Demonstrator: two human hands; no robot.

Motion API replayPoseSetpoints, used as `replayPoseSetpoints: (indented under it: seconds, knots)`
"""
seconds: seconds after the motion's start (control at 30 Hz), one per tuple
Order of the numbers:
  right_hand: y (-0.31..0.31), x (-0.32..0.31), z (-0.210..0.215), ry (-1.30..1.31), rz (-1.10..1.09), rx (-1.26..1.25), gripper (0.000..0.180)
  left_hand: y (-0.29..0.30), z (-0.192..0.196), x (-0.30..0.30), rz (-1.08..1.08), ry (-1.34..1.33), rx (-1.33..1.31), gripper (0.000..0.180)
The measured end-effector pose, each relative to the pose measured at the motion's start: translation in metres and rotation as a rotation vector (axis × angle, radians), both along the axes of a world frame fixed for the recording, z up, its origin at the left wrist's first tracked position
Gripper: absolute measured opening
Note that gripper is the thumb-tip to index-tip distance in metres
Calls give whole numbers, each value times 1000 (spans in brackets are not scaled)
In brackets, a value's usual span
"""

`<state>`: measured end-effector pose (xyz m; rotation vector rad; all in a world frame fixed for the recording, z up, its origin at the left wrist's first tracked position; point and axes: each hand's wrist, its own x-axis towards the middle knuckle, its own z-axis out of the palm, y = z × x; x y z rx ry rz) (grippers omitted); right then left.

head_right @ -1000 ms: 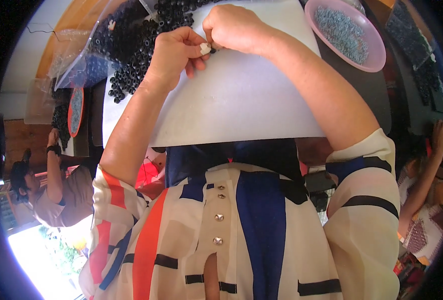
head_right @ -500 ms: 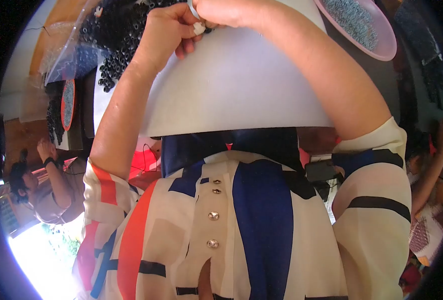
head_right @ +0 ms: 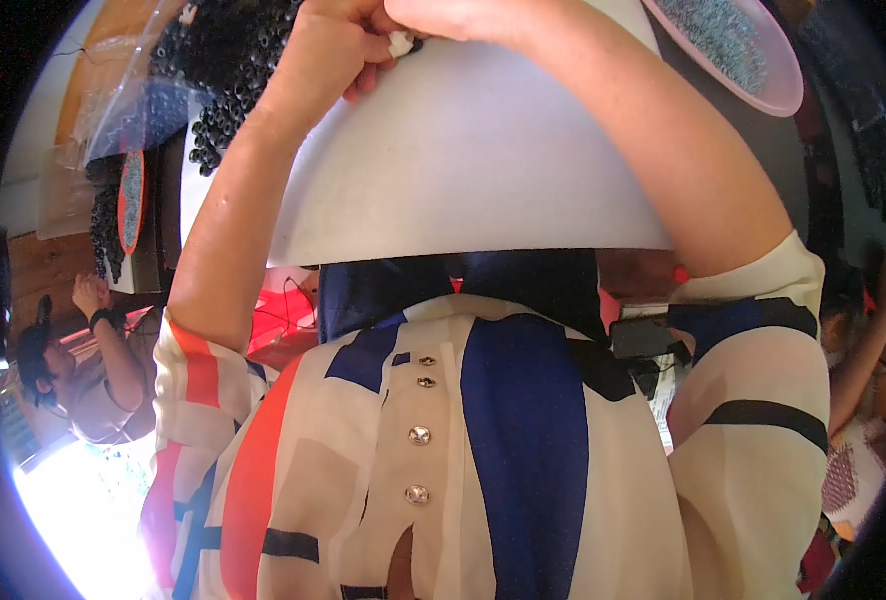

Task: The person assembles small black plastic components with white plastic clips by hand, taking them from plastic bins and a pink plastic bowl and joining them together on a workspace.

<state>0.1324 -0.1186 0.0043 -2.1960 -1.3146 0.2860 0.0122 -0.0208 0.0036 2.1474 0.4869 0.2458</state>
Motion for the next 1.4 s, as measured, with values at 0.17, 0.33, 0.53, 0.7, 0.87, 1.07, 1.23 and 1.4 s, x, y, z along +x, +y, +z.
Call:
replayPoseSetpoints:
  seconds: [0.17,0.33,0.53,0.7,0.87,1.07,1.23,1.4]
  knots:
    - [1,15,-17,487,83,215,12,15,0,-3,-29,94,-153,12]
    - [-10,25,-18,631,19,524,5,0,7,-14,73,16,34,20]
    - [-8,25,-16,539,13,623,5,-11,-11,3,-43,-84,806,19]
    - [-10,33,-4,540,52,745,5,1,-17,-1,-22,-288,726,12]
    - [-46,46,35,421,-81,672,6,40,67,-35,188,-597,564,18]
    - [-65,59,21,120,32,190,5,154,126,-75,396,-339,1013,20]
    - [-70,53,-9,-335,-107,166,9,117,89,-93,217,-640,1288,16]
    - [-42,51,-16,-511,-39,188,10,38,17,-124,39,-523,820,19]
